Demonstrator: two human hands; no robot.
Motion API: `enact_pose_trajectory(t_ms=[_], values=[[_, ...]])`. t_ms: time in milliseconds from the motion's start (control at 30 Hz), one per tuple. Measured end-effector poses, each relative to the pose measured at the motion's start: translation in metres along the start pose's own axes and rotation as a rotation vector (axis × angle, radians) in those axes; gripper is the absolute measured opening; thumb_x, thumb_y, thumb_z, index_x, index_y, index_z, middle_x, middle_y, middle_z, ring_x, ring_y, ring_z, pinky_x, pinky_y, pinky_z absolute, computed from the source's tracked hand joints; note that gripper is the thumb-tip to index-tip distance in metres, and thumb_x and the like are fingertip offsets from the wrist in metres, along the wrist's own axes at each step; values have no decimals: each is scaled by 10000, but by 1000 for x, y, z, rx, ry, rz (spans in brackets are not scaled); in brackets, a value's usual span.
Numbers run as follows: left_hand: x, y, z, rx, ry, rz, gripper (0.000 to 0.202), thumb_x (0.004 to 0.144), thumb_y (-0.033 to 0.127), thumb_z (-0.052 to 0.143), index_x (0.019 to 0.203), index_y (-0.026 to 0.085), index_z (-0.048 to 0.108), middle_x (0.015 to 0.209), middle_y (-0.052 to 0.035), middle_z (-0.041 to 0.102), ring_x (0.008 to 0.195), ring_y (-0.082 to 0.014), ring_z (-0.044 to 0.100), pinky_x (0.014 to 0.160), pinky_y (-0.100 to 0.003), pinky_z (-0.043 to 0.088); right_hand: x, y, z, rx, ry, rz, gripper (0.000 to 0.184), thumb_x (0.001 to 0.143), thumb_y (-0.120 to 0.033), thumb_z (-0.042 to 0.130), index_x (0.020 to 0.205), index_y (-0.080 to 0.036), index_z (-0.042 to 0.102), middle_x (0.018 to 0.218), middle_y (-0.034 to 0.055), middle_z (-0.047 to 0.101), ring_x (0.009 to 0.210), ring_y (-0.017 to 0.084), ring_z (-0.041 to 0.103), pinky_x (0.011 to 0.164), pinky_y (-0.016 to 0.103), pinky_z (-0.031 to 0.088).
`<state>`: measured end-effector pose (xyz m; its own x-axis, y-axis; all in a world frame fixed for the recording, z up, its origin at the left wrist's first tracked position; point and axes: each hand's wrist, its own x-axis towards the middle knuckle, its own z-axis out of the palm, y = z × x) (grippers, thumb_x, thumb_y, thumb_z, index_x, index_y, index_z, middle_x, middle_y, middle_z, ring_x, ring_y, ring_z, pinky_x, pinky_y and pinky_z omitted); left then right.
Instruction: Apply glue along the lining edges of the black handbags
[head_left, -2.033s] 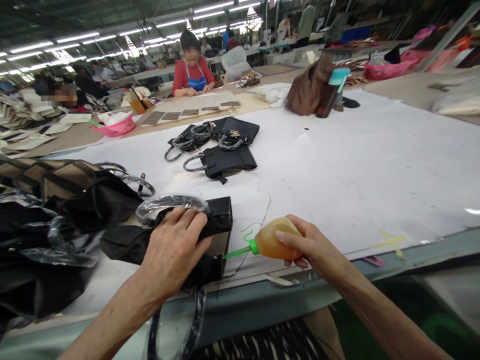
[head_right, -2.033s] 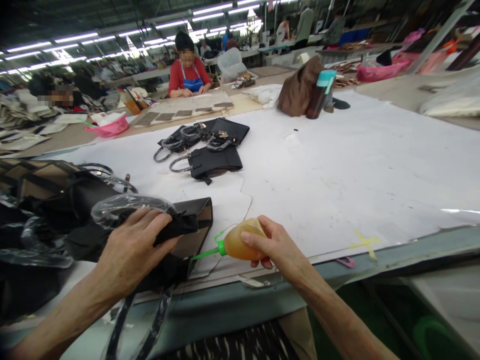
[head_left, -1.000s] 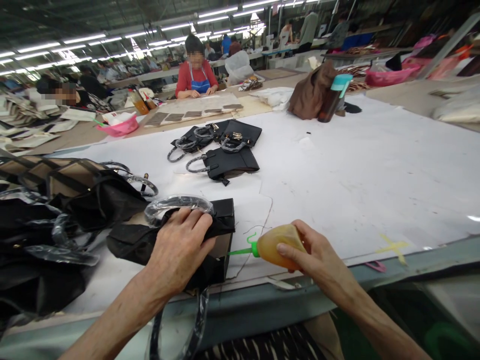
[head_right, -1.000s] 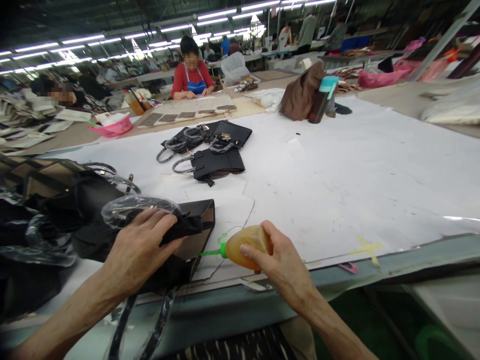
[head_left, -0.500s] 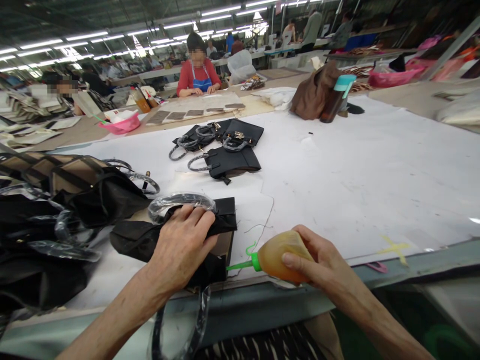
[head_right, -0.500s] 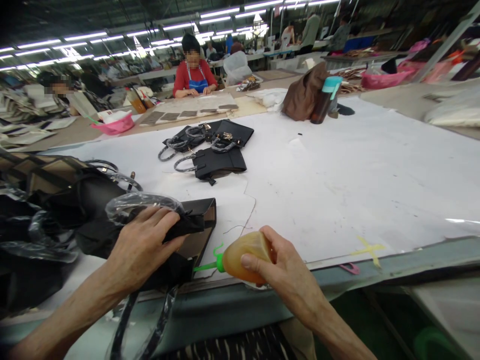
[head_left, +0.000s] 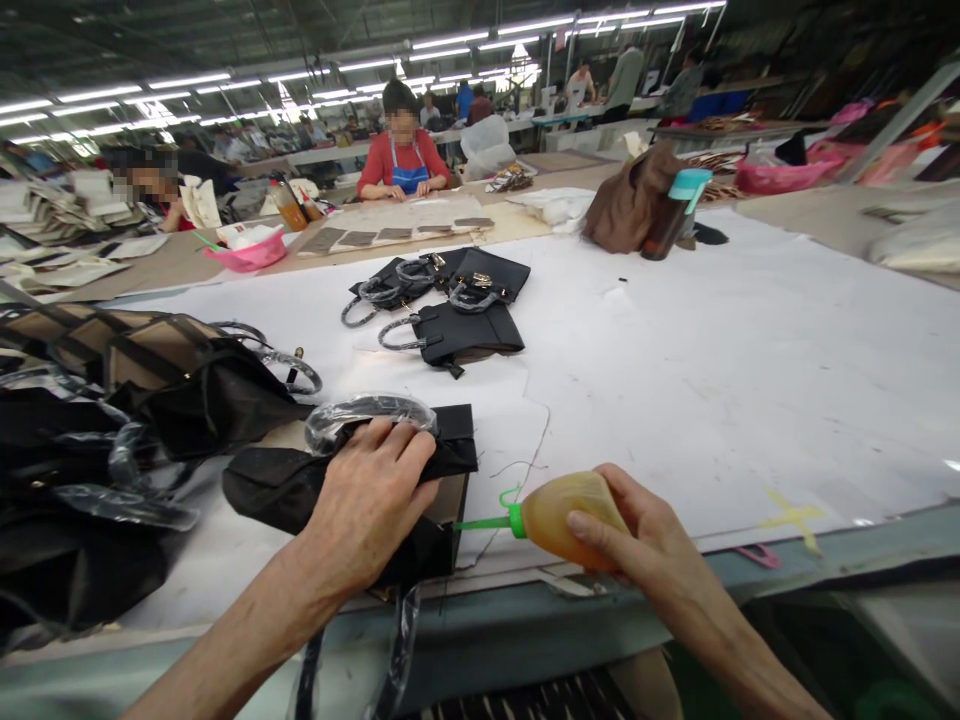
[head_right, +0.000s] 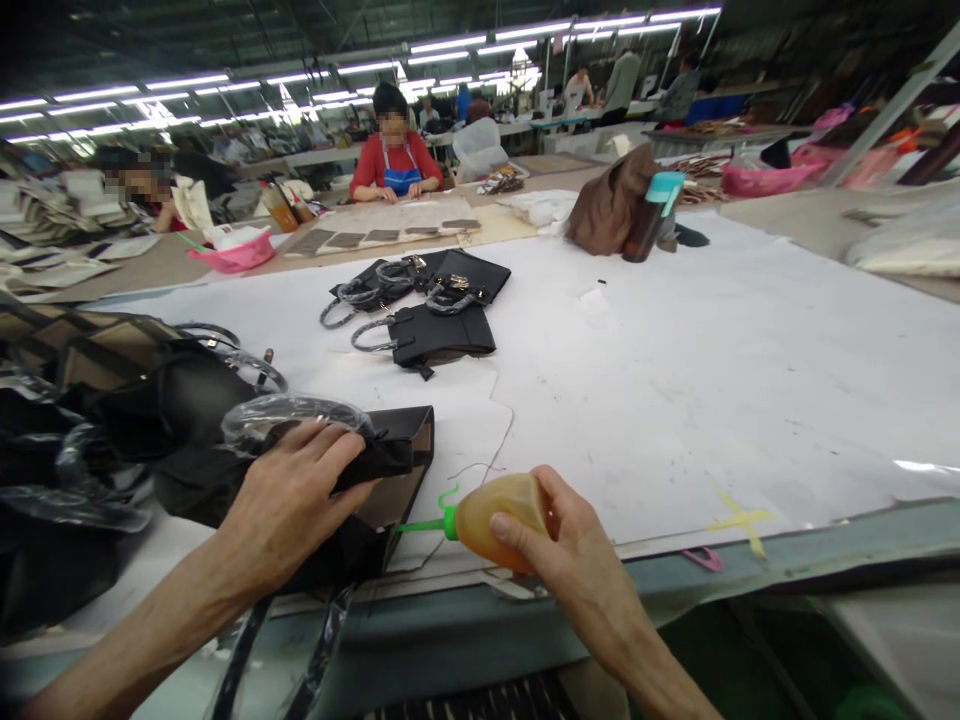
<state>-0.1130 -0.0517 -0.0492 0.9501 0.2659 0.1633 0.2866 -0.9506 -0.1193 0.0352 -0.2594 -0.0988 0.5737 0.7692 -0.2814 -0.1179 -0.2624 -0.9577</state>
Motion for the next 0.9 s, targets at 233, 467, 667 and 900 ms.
enact_pose_trajectory(t_ms=[233, 467, 667, 900], values=[[-1, -1, -1, -23, -18, -4, 92, 790, 185, 562, 880, 185, 545, 950, -56, 608, 931, -252, 504, 796, -389, 466, 15, -1, 8, -305, 68, -116, 282, 811, -446, 614, 810, -222, 444, 651, -26, 505, 599, 185, 477, 531, 273, 359], [3, -1, -6, -9, -45, -20, 96, 775, 184, 580, 863, 189, 541, 938, -52, 613, 929, -261, 502, 770, -387, 467, 43, 3, 14, -505, 146, -212, 316, 816, -484, 602, 817, -230, 415, 651, -26, 505, 600, 202, 483, 543, 288, 343], [5, -2, -9, 4, -71, -46, 73, 781, 194, 561, 849, 196, 535, 898, -47, 609, 908, -247, 506, 743, -357, 456, 60, 11, 17, -582, 184, -268, 329, 814, -507, 605, 845, -229, 432, 669, -11, 525, 606, 217, 490, 537, 300, 344], [9, -4, -11, -9, -76, -26, 52, 787, 174, 544, 833, 193, 527, 873, -44, 604, 895, -266, 516, 728, -393, 466, 46, 13, 20, -653, 64, -520, 212, 858, -279, 556, 1048, -239, 472, 1026, 49, 576, 846, 241, 564, 723, 330, 439]])
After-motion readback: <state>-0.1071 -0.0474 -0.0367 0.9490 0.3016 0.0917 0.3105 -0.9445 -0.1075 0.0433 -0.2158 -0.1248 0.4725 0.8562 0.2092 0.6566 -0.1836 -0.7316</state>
